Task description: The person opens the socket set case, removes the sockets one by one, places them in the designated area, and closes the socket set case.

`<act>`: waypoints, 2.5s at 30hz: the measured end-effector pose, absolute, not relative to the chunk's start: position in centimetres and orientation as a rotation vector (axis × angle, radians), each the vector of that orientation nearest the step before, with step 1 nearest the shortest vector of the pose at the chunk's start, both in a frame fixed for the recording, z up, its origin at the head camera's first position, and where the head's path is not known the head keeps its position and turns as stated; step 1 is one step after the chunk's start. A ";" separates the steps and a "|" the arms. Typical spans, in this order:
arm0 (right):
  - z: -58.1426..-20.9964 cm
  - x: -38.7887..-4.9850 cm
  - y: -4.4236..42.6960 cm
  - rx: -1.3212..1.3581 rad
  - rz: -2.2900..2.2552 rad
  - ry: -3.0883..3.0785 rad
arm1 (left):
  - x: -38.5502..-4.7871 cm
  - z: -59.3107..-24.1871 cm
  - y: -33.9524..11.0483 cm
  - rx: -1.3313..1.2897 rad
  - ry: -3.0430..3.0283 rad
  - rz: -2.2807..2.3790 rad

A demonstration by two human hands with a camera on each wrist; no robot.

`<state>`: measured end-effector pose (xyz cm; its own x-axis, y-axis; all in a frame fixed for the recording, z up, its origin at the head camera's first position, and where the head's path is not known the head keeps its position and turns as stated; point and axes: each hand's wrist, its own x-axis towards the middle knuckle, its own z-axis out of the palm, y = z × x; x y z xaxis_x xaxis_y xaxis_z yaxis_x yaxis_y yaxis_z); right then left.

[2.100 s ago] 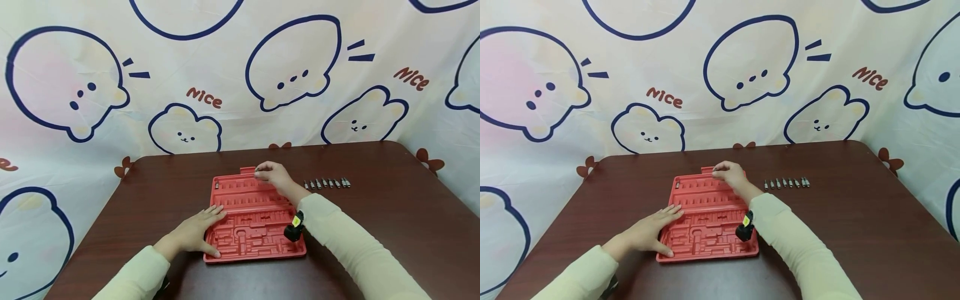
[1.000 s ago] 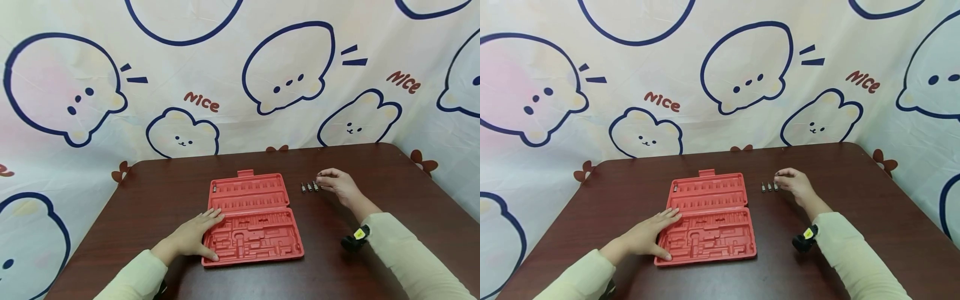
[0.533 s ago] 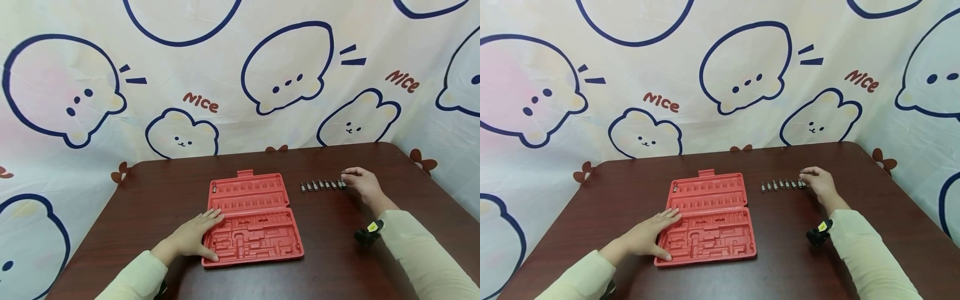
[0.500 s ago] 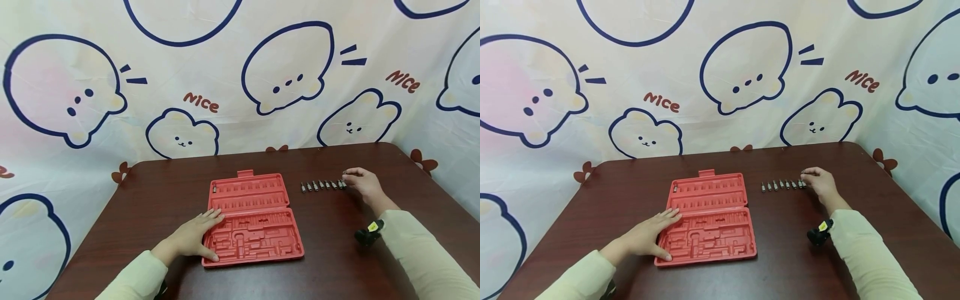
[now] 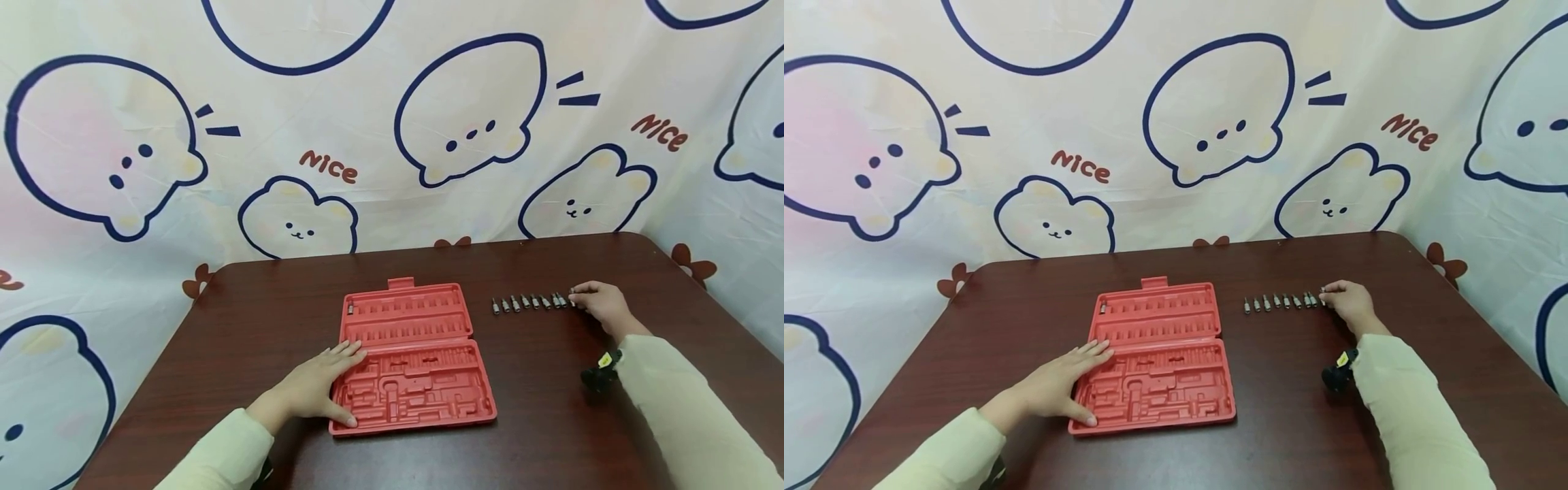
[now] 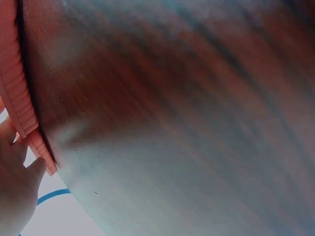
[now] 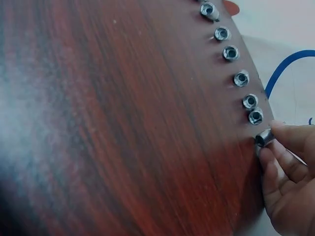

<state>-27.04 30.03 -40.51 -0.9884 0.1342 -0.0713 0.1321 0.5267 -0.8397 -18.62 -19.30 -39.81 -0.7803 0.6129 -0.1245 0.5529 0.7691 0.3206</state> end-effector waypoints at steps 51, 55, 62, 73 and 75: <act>-37.8 -27.4 25.1 -0.185 1.729 -2.674 | -18.6 -40.1 -19.5 0.908 2.748 0.412; -37.2 -27.4 23.0 -0.131 1.827 -2.664 | -18.7 -40.1 -19.5 0.896 2.743 0.424; -36.9 -27.6 19.0 -0.042 1.958 -2.660 | -18.6 -39.9 -19.4 0.863 2.738 0.438; -37.5 -28.0 11.9 0.077 2.153 -2.561 | -18.5 -39.7 -19.3 0.884 2.739 0.429; -37.6 -28.1 10.5 0.091 2.166 -2.562 | -18.5 -39.7 -19.4 0.879 2.737 0.433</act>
<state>-28.09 10.50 -37.62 -0.9755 -0.1786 -0.1281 0.0966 0.1752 -0.9798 -18.51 -19.37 -39.69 -0.7921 0.5965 -0.1299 0.5271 0.7756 0.3472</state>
